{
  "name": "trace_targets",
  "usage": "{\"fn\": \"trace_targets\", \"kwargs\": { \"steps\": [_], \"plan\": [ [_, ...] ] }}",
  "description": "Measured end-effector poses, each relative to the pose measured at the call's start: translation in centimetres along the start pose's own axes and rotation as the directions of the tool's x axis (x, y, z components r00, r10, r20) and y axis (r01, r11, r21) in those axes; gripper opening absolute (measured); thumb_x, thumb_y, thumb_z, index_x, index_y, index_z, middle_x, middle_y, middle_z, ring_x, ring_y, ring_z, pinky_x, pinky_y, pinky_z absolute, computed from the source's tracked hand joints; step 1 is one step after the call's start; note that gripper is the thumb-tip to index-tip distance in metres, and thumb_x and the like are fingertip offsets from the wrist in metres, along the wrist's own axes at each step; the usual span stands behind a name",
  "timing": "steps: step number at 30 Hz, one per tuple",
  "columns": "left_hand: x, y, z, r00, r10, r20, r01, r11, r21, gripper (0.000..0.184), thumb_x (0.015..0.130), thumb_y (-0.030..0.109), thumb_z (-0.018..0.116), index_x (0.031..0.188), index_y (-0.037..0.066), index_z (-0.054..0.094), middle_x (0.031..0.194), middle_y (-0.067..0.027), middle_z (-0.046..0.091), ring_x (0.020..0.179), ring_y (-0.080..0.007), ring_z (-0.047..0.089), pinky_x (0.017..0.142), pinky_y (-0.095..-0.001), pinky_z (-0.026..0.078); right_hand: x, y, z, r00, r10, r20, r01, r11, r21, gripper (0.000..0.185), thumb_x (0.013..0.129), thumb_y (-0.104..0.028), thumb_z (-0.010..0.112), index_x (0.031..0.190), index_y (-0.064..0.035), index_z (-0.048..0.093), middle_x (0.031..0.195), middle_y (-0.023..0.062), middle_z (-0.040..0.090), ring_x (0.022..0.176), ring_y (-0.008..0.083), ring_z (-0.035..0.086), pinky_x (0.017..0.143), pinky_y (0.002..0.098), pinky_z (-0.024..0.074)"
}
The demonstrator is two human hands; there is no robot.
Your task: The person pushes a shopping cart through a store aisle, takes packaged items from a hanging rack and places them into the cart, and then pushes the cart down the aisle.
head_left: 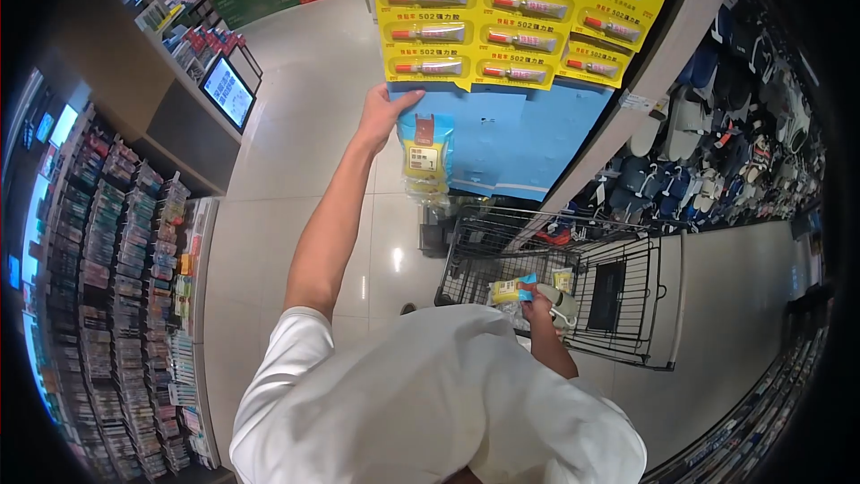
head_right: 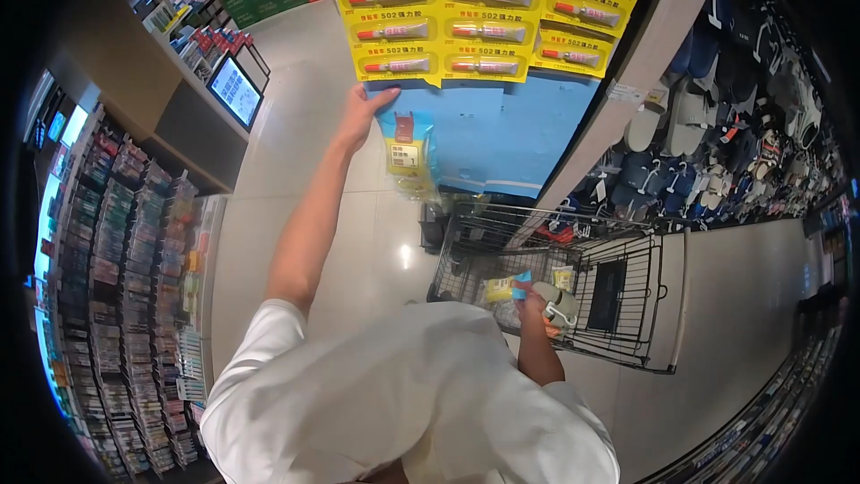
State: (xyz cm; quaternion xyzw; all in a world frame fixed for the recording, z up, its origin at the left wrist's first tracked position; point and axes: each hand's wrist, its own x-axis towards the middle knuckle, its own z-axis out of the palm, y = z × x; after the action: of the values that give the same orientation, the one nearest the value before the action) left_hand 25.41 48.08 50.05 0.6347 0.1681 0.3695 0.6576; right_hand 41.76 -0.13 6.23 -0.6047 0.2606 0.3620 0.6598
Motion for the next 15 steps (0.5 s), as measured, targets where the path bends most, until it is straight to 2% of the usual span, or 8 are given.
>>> {"fn": "trace_targets", "kwargs": {
  "steps": [2, 3, 6, 8, 11, 12, 13, 15],
  "plan": [
    [0.0, -0.1, 0.0, 1.000, -0.016, -0.003, 0.016, 1.000, -0.021, 0.028, 0.089, 0.013, 0.074, 0.112, -0.003, 0.068, 0.104, -0.0069, 0.072, 0.089, -0.0120, 0.066, 0.081, -0.0287, 0.053, 0.9, 0.7, -0.9, 1.000, 0.014, -0.007, -0.014, 0.998, 0.063, 0.026, 0.099, -0.021, 0.063, 0.125, -0.0141, 0.062, 0.118, 0.0103, 0.063, 0.099, 0.0283, 0.065, 0.082, 0.0451, 0.0555],
    [-0.1, -0.1, 0.1, 1.000, -0.022, -0.011, 0.022, 1.000, -0.014, 0.029, 0.089, 0.013, 0.074, 0.113, -0.003, 0.067, 0.104, -0.0071, 0.072, 0.089, -0.0121, 0.066, 0.082, -0.0290, 0.053, 1.4, 1.2, -1.2, 0.997, -0.003, -0.079, 0.010, 0.996, 0.091, 0.027, 0.098, -0.026, 0.066, 0.121, -0.0126, 0.063, 0.112, 0.0092, 0.065, 0.094, 0.0261, 0.066, 0.078, 0.0416, 0.0560],
    [-0.1, -0.4, 0.0, 1.000, -0.011, -0.012, 0.011, 0.999, -0.032, 0.029, 0.089, 0.013, 0.074, 0.113, -0.003, 0.067, 0.104, -0.0074, 0.072, 0.089, -0.0122, 0.066, 0.083, -0.0288, 0.052, 4.6, 3.0, -2.3, 0.950, -0.255, -0.181, 0.267, 0.963, 0.045, 0.010, 0.099, -0.016, 0.061, 0.098, -0.0063, 0.063, 0.103, 0.0092, 0.067, 0.095, 0.0212, 0.064, 0.084, 0.0422, 0.0567],
    [-0.3, -0.6, -0.3, 0.998, -0.060, 0.001, 0.060, 0.998, -0.025, 0.028, 0.089, 0.012, 0.074, 0.112, -0.003, 0.067, 0.104, -0.0078, 0.072, 0.090, -0.0125, 0.066, 0.084, -0.0290, 0.052, 5.6, 2.7, -3.2, 0.945, -0.223, -0.241, 0.241, 0.969, 0.048, 0.007, 0.094, -0.011, 0.062, 0.099, -0.0058, 0.062, 0.101, 0.0095, 0.066, 0.092, 0.0226, 0.064, 0.083, 0.0423, 0.0567],
    [-1.1, -1.5, -0.7, 0.997, -0.078, 0.018, 0.078, 0.997, 0.012, 0.027, 0.090, 0.010, 0.073, 0.112, -0.003, 0.067, 0.106, -0.0085, 0.072, 0.092, -0.0132, 0.066, 0.086, -0.0297, 0.053, 5.3, 2.0, -3.6, 0.863, -0.312, -0.398, 0.287, 0.950, -0.122, 0.015, 0.088, -0.005, 0.065, 0.102, -0.0049, 0.061, 0.095, 0.0088, 0.066, 0.088, 0.0244, 0.064, 0.082, 0.0406, 0.0562],
    [-1.3, -1.8, -0.8, 0.997, -0.072, 0.021, 0.072, 0.997, 0.031, 0.027, 0.090, 0.010, 0.073, 0.112, -0.003, 0.067, 0.106, -0.0088, 0.072, 0.093, -0.0136, 0.067, 0.086, -0.0299, 0.053, 3.4, 0.6, -2.4, 0.797, -0.439, -0.416, 0.262, 0.871, -0.416, 0.020, 0.085, -0.004, 0.067, 0.104, -0.0044, 0.061, 0.091, 0.0075, 0.065, 0.085, 0.0232, 0.063, 0.080, 0.0380, 0.0549],
    [-1.6, -1.9, -0.9, 0.997, -0.077, 0.027, 0.076, 0.996, 0.041, 0.027, 0.090, 0.009, 0.073, 0.113, -0.003, 0.067, 0.106, -0.0091, 0.072, 0.094, -0.0139, 0.067, 0.087, -0.0302, 0.053, 1.7, -0.7, -1.3, 0.714, -0.556, -0.426, 0.166, 0.725, -0.669, 0.025, 0.082, -0.002, 0.069, 0.105, -0.0038, 0.061, 0.087, 0.0062, 0.064, 0.082, 0.0221, 0.062, 0.078, 0.0353, 0.0536],
    [-2.1, -2.1, -0.8, 0.996, -0.086, 0.035, 0.083, 0.995, 0.062, 0.027, 0.089, 0.008, 0.073, 0.113, -0.003, 0.066, 0.107, -0.0098, 0.072, 0.095, -0.0147, 0.067, 0.088, -0.0309, 0.053, -1.6, -3.4, 2.6, 0.678, -0.677, -0.286, 0.423, 0.678, -0.602, 0.022, 0.082, -0.005, 0.071, 0.102, -0.0025, 0.063, 0.090, 0.0102, 0.068, 0.082, 0.0227, 0.065, 0.076, 0.0353, 0.0526]
  ]
}}
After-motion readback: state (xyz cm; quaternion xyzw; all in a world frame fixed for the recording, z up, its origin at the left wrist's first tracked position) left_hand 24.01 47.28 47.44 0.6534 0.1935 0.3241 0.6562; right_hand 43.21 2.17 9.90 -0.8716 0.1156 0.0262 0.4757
